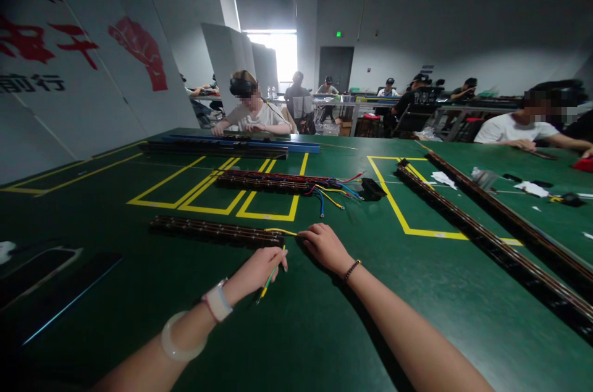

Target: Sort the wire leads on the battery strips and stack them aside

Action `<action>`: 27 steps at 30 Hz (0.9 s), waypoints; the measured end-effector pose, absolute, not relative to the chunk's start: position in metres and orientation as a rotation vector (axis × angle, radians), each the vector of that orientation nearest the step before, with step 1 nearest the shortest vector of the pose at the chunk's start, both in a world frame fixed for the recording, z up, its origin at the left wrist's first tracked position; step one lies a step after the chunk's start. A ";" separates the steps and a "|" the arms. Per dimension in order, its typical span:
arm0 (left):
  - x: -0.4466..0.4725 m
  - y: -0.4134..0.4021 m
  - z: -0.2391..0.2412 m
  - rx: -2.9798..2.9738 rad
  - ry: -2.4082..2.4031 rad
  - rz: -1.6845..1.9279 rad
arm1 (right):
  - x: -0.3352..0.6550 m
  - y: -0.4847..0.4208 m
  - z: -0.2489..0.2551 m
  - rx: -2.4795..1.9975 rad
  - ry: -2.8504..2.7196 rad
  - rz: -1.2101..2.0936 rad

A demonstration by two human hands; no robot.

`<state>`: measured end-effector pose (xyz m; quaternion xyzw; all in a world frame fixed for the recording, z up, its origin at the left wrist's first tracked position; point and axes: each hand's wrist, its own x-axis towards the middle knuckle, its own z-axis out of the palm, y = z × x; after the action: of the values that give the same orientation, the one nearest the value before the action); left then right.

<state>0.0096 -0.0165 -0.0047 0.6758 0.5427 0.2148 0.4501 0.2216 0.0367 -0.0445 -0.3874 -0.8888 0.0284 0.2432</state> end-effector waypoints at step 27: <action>0.023 -0.034 -0.004 1.823 1.178 0.621 | 0.204 0.025 -0.034 -1.120 -2.361 0.337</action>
<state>0.0227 -0.0340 -0.0036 0.7300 0.4716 0.2485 0.4277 0.2039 0.0249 -0.0340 -0.4113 -0.8676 0.1237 0.2506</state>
